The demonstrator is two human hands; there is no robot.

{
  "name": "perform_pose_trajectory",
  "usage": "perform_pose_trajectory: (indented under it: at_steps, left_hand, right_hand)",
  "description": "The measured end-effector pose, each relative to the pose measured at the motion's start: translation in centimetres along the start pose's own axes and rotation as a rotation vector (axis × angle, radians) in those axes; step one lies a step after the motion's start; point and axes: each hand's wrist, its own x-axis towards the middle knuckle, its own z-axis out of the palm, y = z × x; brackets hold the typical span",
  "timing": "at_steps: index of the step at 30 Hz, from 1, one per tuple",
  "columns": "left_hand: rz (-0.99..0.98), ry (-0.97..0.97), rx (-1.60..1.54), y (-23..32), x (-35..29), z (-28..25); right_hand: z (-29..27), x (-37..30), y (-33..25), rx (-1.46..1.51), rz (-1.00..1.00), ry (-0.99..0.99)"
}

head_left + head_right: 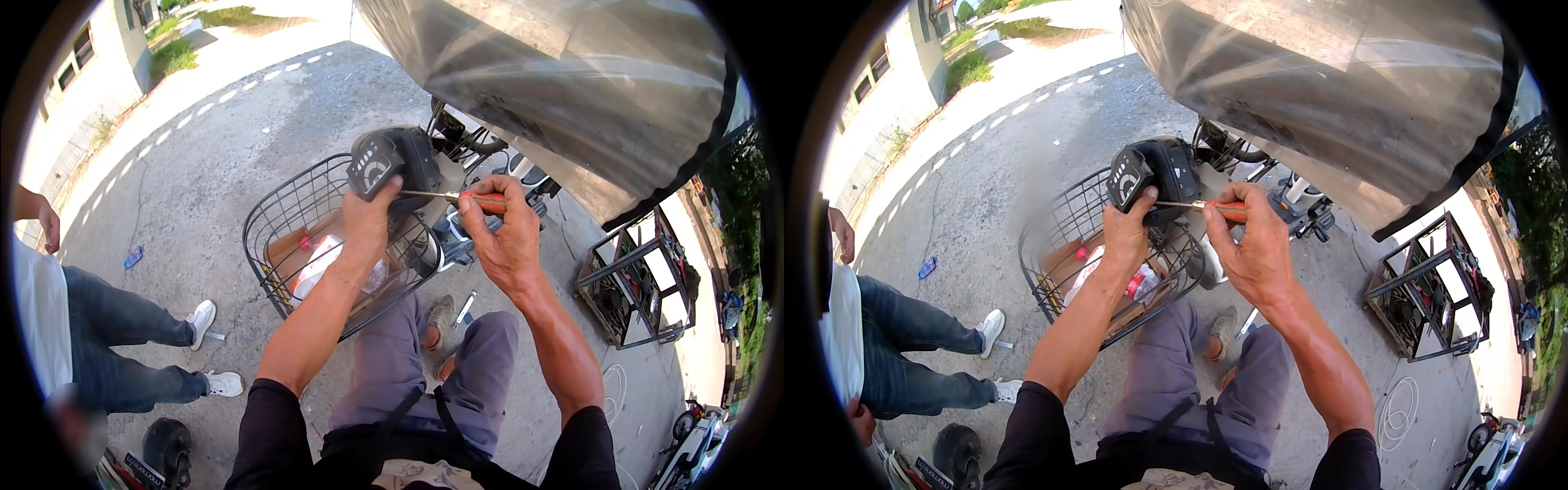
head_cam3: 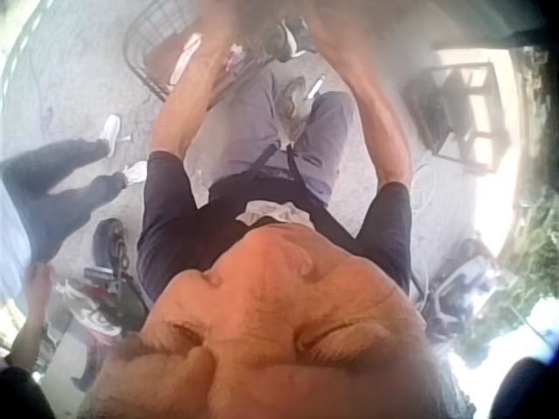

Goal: The person uses a screwdriver to disassemble a plastic housing component from a motorcycle dashboard while holding the unit by hand.

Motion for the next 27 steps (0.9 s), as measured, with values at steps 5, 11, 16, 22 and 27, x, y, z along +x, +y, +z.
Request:
perform_pose_trajectory:
  at_steps: [5, 11, 16, 22, 27]
  left_hand:
    - [0.005, -0.016, -0.020, 0.1, 0.0, 0.0]
    - [0.006, -0.001, -0.021, -0.2, 0.1, -0.2]
    - [0.002, 0.008, -0.015, -0.1, 0.1, -0.1]
    - [0.013, -0.010, -0.015, -0.1, 0.1, -0.2]
    - [0.011, -0.002, -0.028, -0.1, 0.0, 0.0]
  right_hand:
    - [0.0, 0.1, -0.4, -0.040, -0.007, -0.008]
    - [-0.2, 0.2, -1.1, -0.052, -0.033, -0.055]
    - [-0.3, 0.5, -1.2, -0.061, -0.067, -0.073]
    - [-0.4, 0.5, -1.4, -0.074, -0.076, -0.081]
    - [-0.4, 0.6, -1.9, -0.075, -0.060, -0.082]
